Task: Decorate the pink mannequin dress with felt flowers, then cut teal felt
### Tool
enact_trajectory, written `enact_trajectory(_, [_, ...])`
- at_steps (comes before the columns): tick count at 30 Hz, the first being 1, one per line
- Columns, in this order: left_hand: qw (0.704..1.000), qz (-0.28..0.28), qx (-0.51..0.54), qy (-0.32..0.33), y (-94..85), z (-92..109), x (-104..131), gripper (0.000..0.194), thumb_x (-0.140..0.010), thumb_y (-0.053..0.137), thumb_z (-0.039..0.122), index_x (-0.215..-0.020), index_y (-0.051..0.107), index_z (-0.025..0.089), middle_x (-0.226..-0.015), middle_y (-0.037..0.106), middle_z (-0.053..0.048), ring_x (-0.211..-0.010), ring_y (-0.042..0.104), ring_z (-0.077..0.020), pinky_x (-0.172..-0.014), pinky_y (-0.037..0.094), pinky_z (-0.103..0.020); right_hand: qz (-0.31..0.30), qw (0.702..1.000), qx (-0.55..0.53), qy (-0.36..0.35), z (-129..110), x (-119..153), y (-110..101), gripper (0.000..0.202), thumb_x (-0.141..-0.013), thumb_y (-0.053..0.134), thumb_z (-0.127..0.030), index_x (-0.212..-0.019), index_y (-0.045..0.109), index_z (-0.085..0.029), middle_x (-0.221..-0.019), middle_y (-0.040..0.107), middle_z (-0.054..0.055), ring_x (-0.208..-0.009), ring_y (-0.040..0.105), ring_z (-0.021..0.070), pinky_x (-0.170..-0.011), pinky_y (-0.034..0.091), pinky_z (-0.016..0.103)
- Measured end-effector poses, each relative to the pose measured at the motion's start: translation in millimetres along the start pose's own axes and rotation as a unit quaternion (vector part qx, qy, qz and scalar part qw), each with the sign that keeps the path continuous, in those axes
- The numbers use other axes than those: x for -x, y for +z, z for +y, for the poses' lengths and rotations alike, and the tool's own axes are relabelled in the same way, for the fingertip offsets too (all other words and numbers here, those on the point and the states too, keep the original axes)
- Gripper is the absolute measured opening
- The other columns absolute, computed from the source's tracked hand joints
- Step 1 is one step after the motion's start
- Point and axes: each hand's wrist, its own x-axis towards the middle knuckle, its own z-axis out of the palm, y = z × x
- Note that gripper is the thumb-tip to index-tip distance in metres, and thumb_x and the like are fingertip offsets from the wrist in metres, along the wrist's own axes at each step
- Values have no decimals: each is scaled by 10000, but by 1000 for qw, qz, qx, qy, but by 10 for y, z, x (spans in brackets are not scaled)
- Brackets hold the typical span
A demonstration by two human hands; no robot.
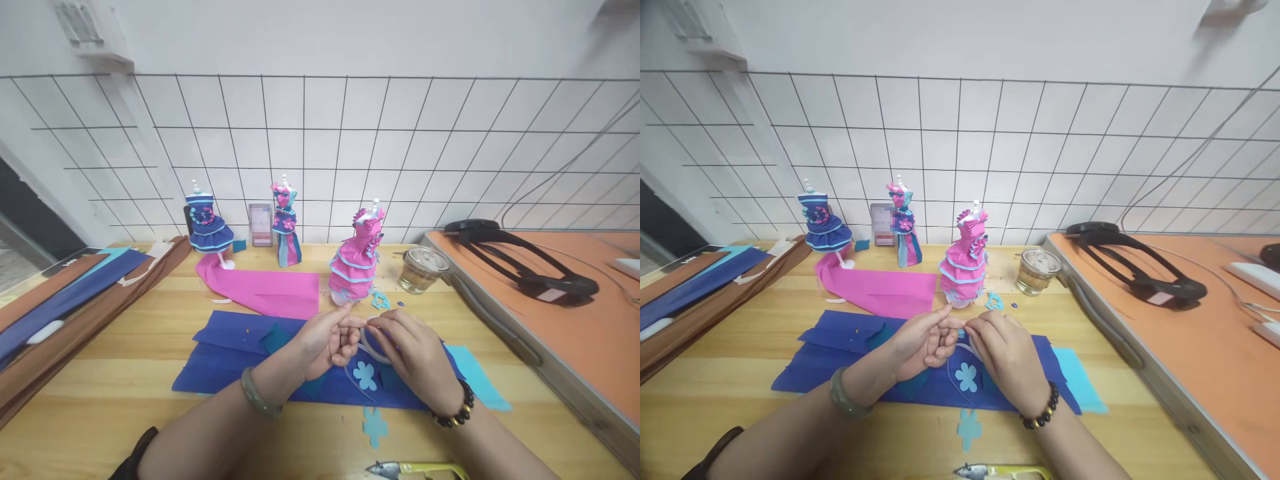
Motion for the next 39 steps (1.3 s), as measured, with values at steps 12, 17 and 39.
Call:
enact_trajectory(12, [982, 98, 45, 154, 91, 200, -267, 144, -673, 669, 187, -680, 543, 119, -555, 458, 29, -385, 363, -12, -320, 199, -116, 56, 983, -109, 140, 67, -33, 26, 157, -902, 419, -247, -881, 566, -197, -824, 582, 70, -737, 543, 182, -637, 444, 303])
enact_trajectory(17, [977, 111, 82, 165, 185, 228, -433, 185, -721, 582, 133, -615, 431, 147, -482, 379, 66, -332, 265, 2, -297, 167, -119, 60, 975, -143, 158, 75, -41, 31, 155, -890, 442, -266, -859, 577, -195, -829, 601, 69, -757, 559, 184, -647, 454, 299])
enact_trajectory(39, [970, 108, 124, 177, 210, 232, -516, 171, -676, 595, 109, -623, 436, 149, -465, 414, 76, -293, 273, 11, -276, 147, -113, 148, 969, -114, 161, 168, -462, 85, 75, -822, 523, -205, -873, 574, -188, -744, 601, 23, -648, 541, 146, -620, 440, 282])
